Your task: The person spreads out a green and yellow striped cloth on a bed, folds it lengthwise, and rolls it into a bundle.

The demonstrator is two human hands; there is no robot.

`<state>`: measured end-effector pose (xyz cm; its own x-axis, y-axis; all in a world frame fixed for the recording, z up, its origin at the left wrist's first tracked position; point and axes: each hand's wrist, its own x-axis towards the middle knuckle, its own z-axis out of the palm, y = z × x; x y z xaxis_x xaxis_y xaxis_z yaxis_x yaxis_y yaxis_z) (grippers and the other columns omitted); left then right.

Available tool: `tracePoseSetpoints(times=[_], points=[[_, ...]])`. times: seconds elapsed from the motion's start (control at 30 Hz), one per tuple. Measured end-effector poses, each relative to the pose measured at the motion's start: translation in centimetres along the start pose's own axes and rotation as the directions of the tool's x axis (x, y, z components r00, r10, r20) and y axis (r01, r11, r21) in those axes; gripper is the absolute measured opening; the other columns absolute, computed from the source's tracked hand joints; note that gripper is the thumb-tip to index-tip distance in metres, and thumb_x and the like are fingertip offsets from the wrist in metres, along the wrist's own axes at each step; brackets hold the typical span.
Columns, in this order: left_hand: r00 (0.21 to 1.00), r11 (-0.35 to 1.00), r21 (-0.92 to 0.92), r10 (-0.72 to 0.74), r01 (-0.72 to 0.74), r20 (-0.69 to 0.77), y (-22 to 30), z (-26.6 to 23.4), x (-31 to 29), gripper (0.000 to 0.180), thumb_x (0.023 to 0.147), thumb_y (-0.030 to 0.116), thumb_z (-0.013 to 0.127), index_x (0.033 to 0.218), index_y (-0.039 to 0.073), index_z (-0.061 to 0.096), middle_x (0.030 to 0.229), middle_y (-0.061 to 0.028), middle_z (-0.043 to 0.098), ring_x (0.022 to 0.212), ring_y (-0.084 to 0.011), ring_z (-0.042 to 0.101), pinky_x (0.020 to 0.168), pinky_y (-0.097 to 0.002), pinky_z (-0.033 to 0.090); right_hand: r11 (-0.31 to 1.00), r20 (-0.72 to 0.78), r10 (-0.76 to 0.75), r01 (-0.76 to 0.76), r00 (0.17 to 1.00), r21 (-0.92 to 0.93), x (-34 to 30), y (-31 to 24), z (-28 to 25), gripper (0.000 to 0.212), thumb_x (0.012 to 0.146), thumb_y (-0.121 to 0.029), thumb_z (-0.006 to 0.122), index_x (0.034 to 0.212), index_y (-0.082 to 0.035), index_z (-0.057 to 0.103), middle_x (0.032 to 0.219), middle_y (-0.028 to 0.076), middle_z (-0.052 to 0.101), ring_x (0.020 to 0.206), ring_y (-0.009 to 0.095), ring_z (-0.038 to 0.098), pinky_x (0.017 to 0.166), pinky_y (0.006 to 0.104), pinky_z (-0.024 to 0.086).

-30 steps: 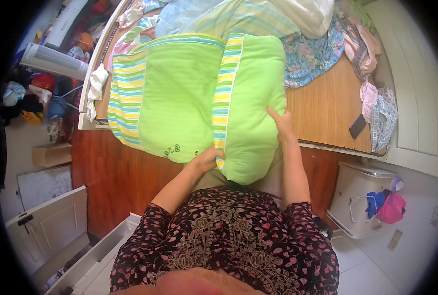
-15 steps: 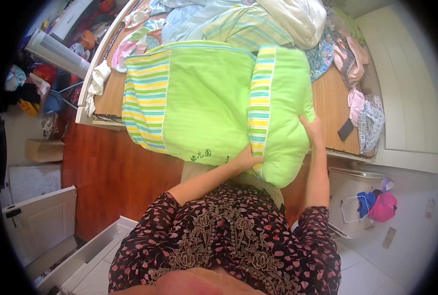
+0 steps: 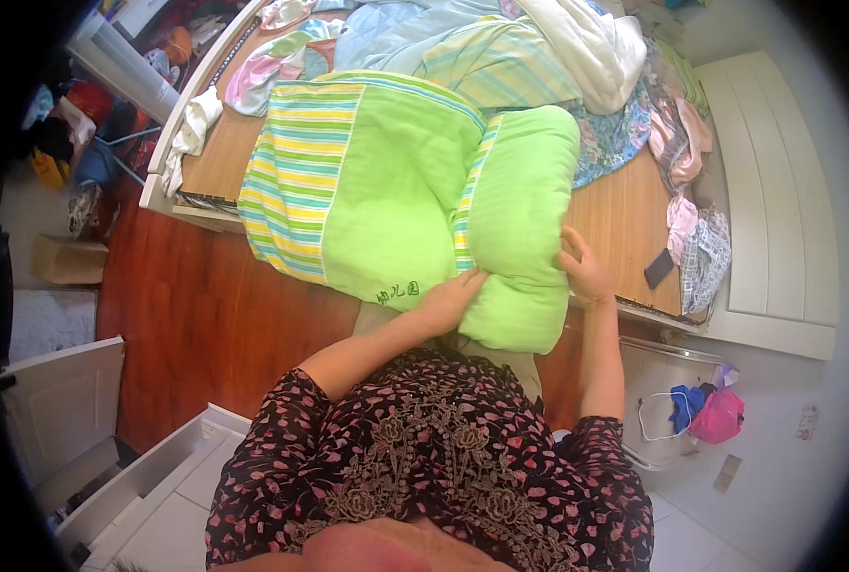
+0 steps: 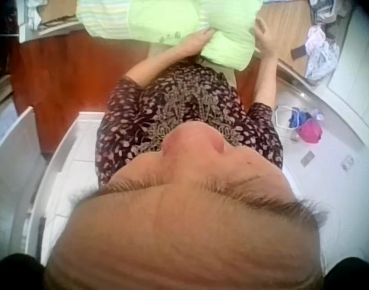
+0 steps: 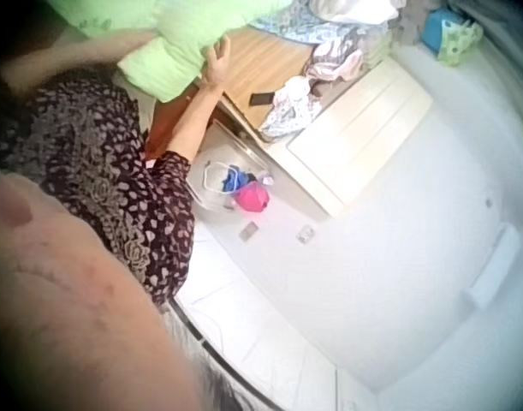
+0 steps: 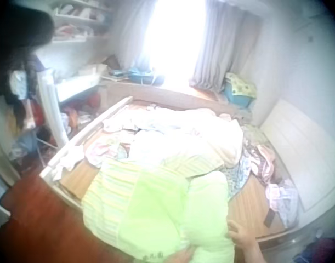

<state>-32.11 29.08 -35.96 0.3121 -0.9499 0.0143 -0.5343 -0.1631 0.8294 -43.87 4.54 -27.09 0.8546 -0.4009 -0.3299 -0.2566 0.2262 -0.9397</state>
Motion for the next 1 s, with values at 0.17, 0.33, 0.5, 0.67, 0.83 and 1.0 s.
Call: tracePoseSetpoints(times=[0.17, 0.33, 0.5, 0.67, 0.83, 1.0], points=[[0.975, 0.901, -0.373, -0.208, 0.224, 0.084, -2.7, -4.0, -2.3, 0.053, 0.082, 0.000, 0.053, 0.133, 0.004, 0.039, 0.120, -0.0210, 0.056, 0.112, -0.0347, 0.054, 0.092, -0.0415, 0.046, 1.000, 0.381, 0.006, 0.001, 0.924, -0.019, 1.5, 0.0, 6.5, 0.070, 0.078, -0.030, 0.070, 0.133, 0.004, 0.043, 0.135, 0.014, 0.046, 0.123, 0.022, 0.045, 0.104, 0.0342, 0.035], [0.927, 0.385, -0.871, -0.330, 0.304, 0.178, -5.3, -6.3, -3.4, 0.040, 0.091, 0.013, 0.051, 0.129, 0.001, 0.045, 0.120, -0.0149, 0.058, 0.111, -0.0253, 0.056, 0.093, -0.0378, 0.046, 0.968, 0.577, -0.106, 0.217, 0.810, -0.126, 5.5, -2.4, 15.9, 0.063, 0.082, -0.031, 0.065, 0.133, 0.000, 0.045, 0.140, 0.015, 0.042, 0.130, 0.023, 0.038, 0.108, 0.0356, 0.029], [0.865, -0.189, -0.978, -0.473, 0.087, 0.168, -8.0, -6.6, -6.8, 0.045, 0.099, 0.030, 0.039, 0.134, 0.003, 0.039, 0.128, -0.0127, 0.052, 0.115, -0.0225, 0.052, 0.098, -0.0374, 0.042, 0.731, 0.677, -0.115, 0.524, 0.727, -0.438, 11.4, -1.5, 22.2, 0.064, 0.084, -0.039, 0.064, 0.134, -0.004, 0.045, 0.145, 0.018, 0.035, 0.133, 0.028, 0.034, 0.109, 0.0361, 0.028], [0.855, -0.012, -0.996, -0.513, -0.091, -0.072, -4.2, -6.7, -9.1, 0.054, 0.096, 0.029, 0.043, 0.140, 0.001, 0.028, 0.135, -0.0143, 0.041, 0.123, -0.0220, 0.043, 0.104, -0.0379, 0.035, 0.665, 0.630, -0.104, 0.525, 0.769, -0.531, 14.1, 1.7, 24.6, 0.060, 0.081, -0.038, 0.066, 0.127, -0.001, 0.052, 0.141, 0.022, 0.039, 0.131, 0.031, 0.037, 0.107, 0.0369, 0.031], [0.830, 0.863, -0.487, -0.367, 0.136, -0.420, 0.2, -6.0, -12.2, 0.108, 0.065, 0.024, 0.081, 0.144, -0.002, 0.012, 0.142, -0.0241, 0.026, 0.130, -0.0344, 0.033, 0.107, -0.0399, 0.029, 0.780, 0.555, -0.118, 0.423, 0.823, -0.461, 14.6, 1.8, 25.0, 0.052, 0.082, -0.036, 0.065, 0.119, 0.000, 0.058, 0.132, 0.022, 0.049, 0.125, 0.029, 0.045, 0.105, 0.0352, 0.034], [0.735, 0.942, -0.169, -0.332, 0.289, -0.592, 1.4, -5.6, -10.5, 0.103, 0.067, 0.022, 0.078, 0.143, -0.001, 0.013, 0.135, -0.0276, 0.037, 0.121, -0.0392, 0.044, 0.096, -0.0432, 0.041, 0.781, 0.499, -0.176, 0.429, 0.848, -0.454, 14.8, 2.3, 25.4, 0.045, 0.084, -0.034, 0.064, 0.113, 0.001, 0.062, 0.122, 0.019, 0.058, 0.115, 0.025, 0.053, 0.098, 0.0335, 0.040]])
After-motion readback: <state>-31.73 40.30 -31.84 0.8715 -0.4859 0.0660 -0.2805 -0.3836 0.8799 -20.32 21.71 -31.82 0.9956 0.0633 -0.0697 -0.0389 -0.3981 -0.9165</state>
